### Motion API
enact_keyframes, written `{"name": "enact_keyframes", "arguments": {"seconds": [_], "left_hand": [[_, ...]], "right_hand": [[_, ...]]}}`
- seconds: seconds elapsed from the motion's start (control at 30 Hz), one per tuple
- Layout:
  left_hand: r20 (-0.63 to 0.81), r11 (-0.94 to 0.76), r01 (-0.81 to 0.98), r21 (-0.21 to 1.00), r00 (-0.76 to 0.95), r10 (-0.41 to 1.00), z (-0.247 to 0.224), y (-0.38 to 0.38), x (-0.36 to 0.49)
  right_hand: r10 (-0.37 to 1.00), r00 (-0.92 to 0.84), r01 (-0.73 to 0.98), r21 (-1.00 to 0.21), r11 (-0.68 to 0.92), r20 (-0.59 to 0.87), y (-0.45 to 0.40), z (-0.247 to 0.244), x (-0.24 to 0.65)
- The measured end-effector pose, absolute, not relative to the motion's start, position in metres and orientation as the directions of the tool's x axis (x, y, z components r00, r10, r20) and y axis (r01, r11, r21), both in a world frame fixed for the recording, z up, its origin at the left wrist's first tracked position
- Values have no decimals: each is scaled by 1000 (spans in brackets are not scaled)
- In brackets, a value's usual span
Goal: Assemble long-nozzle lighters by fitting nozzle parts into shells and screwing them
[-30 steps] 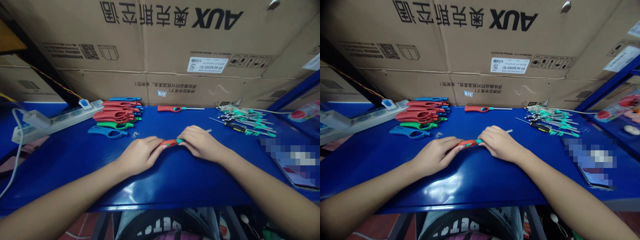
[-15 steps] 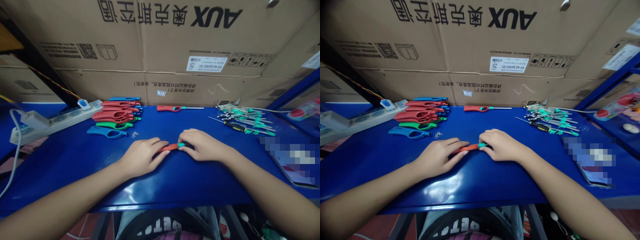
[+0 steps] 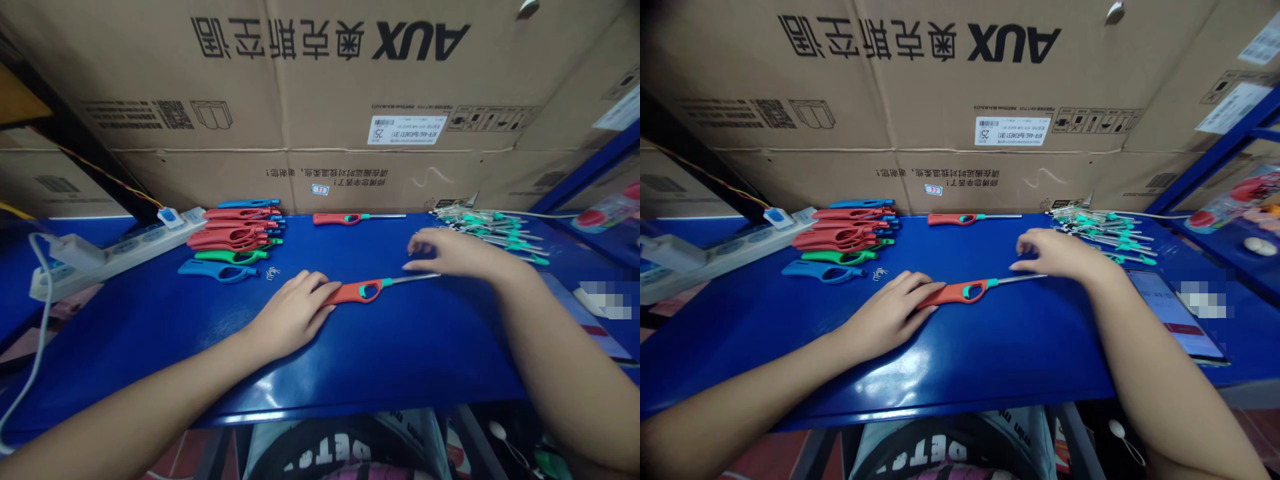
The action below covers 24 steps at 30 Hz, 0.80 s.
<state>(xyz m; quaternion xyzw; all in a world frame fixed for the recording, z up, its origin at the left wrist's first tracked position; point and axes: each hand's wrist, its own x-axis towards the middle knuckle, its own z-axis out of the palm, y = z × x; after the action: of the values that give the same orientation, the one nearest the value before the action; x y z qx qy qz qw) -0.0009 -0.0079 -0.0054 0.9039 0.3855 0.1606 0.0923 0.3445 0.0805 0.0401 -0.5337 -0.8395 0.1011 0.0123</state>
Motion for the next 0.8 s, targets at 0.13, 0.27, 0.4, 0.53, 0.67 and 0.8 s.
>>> {"name": "enact_keyframes", "arguments": {"seconds": [0.13, 0.27, 0.4, 0.53, 0.67, 0.8], "left_hand": [[221, -681, 659, 318, 647, 729, -5, -9, 2], [230, -686, 647, 331, 650, 724, -5, -13, 3], [225, -675, 657, 336, 639, 735, -5, -17, 3], [212, -674, 660, 332, 644, 735, -5, -19, 4], [224, -689, 641, 338, 657, 720, -7, -20, 4], [246, -715, 615, 332, 676, 695, -8, -21, 4]], "right_hand": [[996, 21, 998, 55, -16, -84, 102, 36, 397], [980, 128, 990, 81, -116, -152, 110, 30, 420], [981, 84, 994, 78, -72, -176, 109, 34, 420], [999, 36, 995, 94, -37, 6, 103, 54, 401], [942, -64, 947, -278, 162, 329, 83, 63, 338], [970, -25, 573, -791, 212, 242, 58, 39, 259]]}}
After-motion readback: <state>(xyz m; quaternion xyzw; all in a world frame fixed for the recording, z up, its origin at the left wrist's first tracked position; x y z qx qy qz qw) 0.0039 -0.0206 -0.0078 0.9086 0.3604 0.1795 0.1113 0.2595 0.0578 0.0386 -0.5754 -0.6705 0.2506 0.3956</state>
